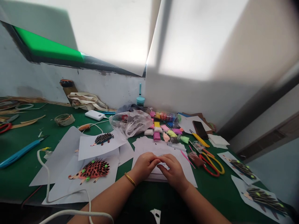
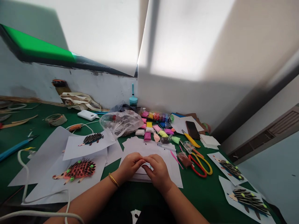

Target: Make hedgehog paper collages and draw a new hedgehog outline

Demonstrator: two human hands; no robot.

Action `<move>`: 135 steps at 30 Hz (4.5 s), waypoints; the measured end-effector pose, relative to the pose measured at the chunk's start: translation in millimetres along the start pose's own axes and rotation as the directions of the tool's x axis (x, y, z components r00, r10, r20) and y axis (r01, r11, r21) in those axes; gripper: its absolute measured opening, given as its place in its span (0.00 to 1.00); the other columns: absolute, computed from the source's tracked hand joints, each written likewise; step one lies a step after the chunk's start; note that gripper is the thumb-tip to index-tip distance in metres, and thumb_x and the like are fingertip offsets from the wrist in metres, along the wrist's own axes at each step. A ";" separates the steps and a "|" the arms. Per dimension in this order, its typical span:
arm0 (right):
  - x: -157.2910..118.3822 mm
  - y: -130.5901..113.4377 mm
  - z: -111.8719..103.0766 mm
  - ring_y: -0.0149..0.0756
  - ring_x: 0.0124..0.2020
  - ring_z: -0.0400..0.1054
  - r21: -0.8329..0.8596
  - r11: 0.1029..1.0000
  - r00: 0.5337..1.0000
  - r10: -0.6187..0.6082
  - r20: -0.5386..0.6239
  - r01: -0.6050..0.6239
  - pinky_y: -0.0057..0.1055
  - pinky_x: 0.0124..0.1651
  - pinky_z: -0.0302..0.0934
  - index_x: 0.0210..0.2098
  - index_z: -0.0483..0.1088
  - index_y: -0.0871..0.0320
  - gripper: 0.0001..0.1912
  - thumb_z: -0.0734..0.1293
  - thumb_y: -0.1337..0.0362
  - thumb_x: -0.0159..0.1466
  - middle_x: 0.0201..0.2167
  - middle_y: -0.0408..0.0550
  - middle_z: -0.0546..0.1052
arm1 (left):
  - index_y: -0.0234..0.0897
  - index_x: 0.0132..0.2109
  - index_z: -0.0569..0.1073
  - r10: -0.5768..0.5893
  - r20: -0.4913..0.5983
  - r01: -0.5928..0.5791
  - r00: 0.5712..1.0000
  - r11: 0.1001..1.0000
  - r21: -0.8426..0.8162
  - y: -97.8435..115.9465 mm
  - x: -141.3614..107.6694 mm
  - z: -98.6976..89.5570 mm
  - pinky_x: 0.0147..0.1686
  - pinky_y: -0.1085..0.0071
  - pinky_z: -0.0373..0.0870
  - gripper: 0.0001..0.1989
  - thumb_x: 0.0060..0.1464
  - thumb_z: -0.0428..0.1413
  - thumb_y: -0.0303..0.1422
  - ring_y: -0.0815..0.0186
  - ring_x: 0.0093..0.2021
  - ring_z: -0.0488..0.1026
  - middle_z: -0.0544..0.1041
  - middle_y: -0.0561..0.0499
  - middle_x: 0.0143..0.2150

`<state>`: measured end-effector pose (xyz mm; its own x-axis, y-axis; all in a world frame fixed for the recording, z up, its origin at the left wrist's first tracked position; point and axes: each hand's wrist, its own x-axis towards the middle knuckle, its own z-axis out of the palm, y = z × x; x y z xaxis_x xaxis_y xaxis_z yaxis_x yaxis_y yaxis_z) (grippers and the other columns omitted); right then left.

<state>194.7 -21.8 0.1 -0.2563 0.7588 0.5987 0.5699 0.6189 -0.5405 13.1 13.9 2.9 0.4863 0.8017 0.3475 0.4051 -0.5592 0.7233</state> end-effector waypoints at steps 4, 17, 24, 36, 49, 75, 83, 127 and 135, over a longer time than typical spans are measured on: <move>0.6 -3.7 1.0 0.38 0.36 0.70 0.045 0.999 1.000 -0.001 -0.023 0.002 0.36 0.40 0.67 0.38 0.74 0.53 0.05 0.66 0.64 0.65 0.33 0.48 0.76 | 0.37 0.35 0.77 0.060 0.042 -0.061 0.997 0.998 0.010 2.2 -3.1 -0.6 0.36 0.70 0.63 0.17 0.63 0.48 0.40 0.65 0.33 0.69 0.74 0.49 0.31; -3.5 -5.0 0.1 0.37 0.36 0.69 0.097 0.995 0.997 0.031 -0.065 -0.025 0.35 0.39 0.67 0.37 0.72 0.54 0.05 0.65 0.68 0.64 0.33 0.47 0.75 | 0.37 0.35 0.76 0.026 0.035 -0.023 0.999 0.997 -0.071 8.1 -2.4 -2.5 0.34 0.70 0.63 0.12 0.60 0.53 0.39 0.66 0.32 0.68 0.74 0.50 0.31; -4.3 -5.9 3.3 0.38 0.38 0.68 0.123 0.991 0.996 0.058 -0.066 -0.050 0.36 0.41 0.65 0.37 0.70 0.54 0.07 0.64 0.71 0.61 0.34 0.47 0.73 | 0.37 0.34 0.75 0.012 0.021 -0.011 1.000 0.997 -0.072 7.4 0.3 -1.6 0.33 0.71 0.63 0.10 0.59 0.55 0.37 0.67 0.32 0.67 0.73 0.50 0.31; -4.2 -8.2 1.5 0.37 0.36 0.68 0.093 0.994 0.995 0.058 -0.083 -0.050 0.35 0.39 0.64 0.35 0.70 0.54 0.08 0.63 0.73 0.60 0.32 0.45 0.73 | 0.37 0.32 0.73 0.017 0.030 -0.015 0.999 0.997 -0.073 8.4 0.8 -1.8 0.34 0.71 0.63 0.08 0.58 0.54 0.35 0.67 0.32 0.68 0.73 0.50 0.31; -3.7 3.5 2.1 0.36 0.35 0.69 0.152 0.971 0.957 0.213 -0.198 -0.185 0.33 0.38 0.66 0.46 0.71 0.54 0.11 0.62 0.66 0.65 0.34 0.47 0.75 | 0.41 0.47 0.75 -0.034 -0.010 0.032 0.999 0.990 -0.140 2.8 4.0 -4.9 0.42 0.67 0.68 0.12 0.61 0.50 0.35 0.64 0.39 0.73 0.78 0.48 0.39; -10.0 23.0 9.4 0.39 0.42 0.74 0.355 0.850 0.868 0.468 -0.168 -0.389 0.37 0.47 0.68 0.51 0.67 0.56 0.16 0.62 0.57 0.66 0.43 0.51 0.78 | 0.39 0.46 0.72 0.020 -0.092 -0.034 0.996 0.987 -0.157 -5.7 4.1 4.7 0.42 0.66 0.68 0.15 0.59 0.44 0.24 0.66 0.39 0.69 0.72 0.49 0.38; -6.1 16.3 7.7 0.37 0.39 0.73 0.371 0.836 0.875 0.472 -0.111 -0.405 0.34 0.43 0.67 0.44 0.68 0.56 0.13 0.60 0.55 0.68 0.39 0.49 0.78 | 0.40 0.46 0.72 -0.002 -0.034 0.002 0.999 1.000 -0.005 6.1 2.4 -0.1 0.37 0.69 0.66 0.09 0.58 0.53 0.31 0.65 0.37 0.68 0.70 0.50 0.36; -1.1 -0.5 1.6 0.38 0.36 0.68 0.121 0.981 0.983 0.163 -0.080 -0.153 0.35 0.40 0.65 0.36 0.74 0.53 0.07 0.64 0.61 0.66 0.32 0.47 0.75 | 0.38 0.40 0.75 -0.084 0.014 0.085 0.996 0.982 -0.169 -1.1 3.6 10.6 0.40 0.68 0.67 0.14 0.63 0.47 0.39 0.64 0.39 0.71 0.75 0.49 0.37; -0.6 12.1 -6.8 0.38 0.31 0.67 0.134 0.916 0.886 0.400 -0.233 -0.378 0.34 0.34 0.65 0.40 0.73 0.56 0.11 0.63 0.57 0.65 0.34 0.50 0.75 | 0.40 0.51 0.71 -0.307 -0.034 0.309 0.951 0.945 0.109 -24.8 29.6 -15.6 0.35 0.70 0.66 0.15 0.56 0.54 0.30 0.65 0.33 0.73 0.76 0.51 0.34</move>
<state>207.0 -16.1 -2.8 0.1829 0.8729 0.4523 0.5144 0.3071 -0.8007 5.3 54.7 4.5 0.3119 0.9413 0.1290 0.6170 -0.3039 0.7259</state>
